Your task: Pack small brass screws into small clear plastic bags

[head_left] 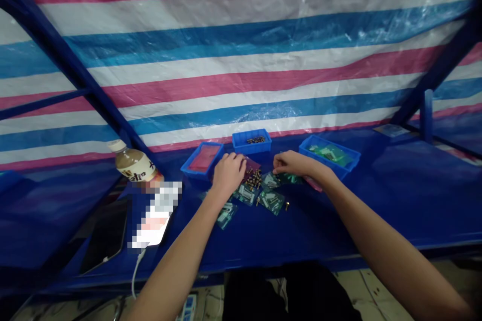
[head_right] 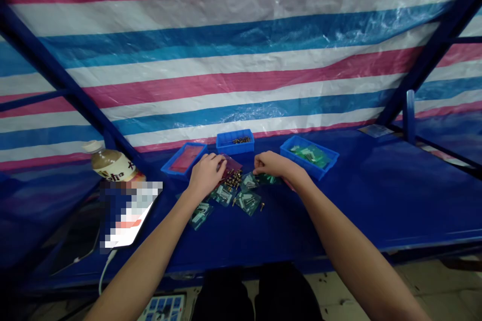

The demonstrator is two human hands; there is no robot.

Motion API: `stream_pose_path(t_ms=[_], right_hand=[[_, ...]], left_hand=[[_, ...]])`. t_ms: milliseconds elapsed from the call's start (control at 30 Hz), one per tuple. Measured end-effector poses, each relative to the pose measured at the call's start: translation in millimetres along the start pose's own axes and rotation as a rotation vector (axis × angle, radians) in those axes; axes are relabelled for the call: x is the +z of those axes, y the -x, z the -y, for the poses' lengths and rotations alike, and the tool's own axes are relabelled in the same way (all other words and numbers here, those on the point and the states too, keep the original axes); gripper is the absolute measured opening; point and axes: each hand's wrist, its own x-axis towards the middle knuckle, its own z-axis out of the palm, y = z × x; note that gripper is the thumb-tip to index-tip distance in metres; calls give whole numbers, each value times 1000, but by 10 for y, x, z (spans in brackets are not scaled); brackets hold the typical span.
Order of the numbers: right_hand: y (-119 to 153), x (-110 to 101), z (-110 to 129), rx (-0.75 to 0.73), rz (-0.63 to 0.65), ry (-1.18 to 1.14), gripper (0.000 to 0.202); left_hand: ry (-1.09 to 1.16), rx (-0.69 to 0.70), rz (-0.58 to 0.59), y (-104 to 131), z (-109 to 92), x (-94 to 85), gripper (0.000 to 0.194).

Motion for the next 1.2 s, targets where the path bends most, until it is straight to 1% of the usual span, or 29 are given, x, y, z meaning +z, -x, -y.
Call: stream_pose_path(t_ms=[100, 200, 367, 433, 533, 633, 733, 800, 867, 967, 1067, 1200], right_hand=[[-57, 78, -23, -24, -82, 51, 12], [-80, 114, -34, -47, -95, 54, 9], [-60, 114, 2, -101, -139, 82, 4], [-51, 113, 29, -120, -150, 103, 5], [-50, 118, 58, -105, -153, 97, 9], [-60, 118, 52, -80, -156, 77, 12], [-65, 100, 36, -90, -183, 46, 15], [-58, 78, 54, -111, -221, -30, 15], [-44, 53, 105, -128, -256, -164, 15], [-21, 31, 216, -144, -249, -404, 20], [-13, 36, 301, -138, -225, -575, 23], [-23, 62, 337, -128, -218, -687, 21]], left_hand=[[-2, 4, 10, 0, -9, 4, 24], [7, 10, 18, 1, -27, 8, 22], [22, 22, 16, 0, -51, 13, 21], [28, 19, 17, -1, -54, 12, 21], [43, 20, 7, 3, -53, 16, 20], [42, 19, 2, 5, -47, 16, 21], [31, 29, 3, -5, -48, -11, 23], [46, 87, -4, -18, -56, -47, 25], [95, 180, -16, -30, -69, -87, 25], [189, 271, -38, -38, -94, -122, 25], [277, 253, -82, -34, -116, -119, 24], [385, 208, -142, -29, -127, -94, 20]])
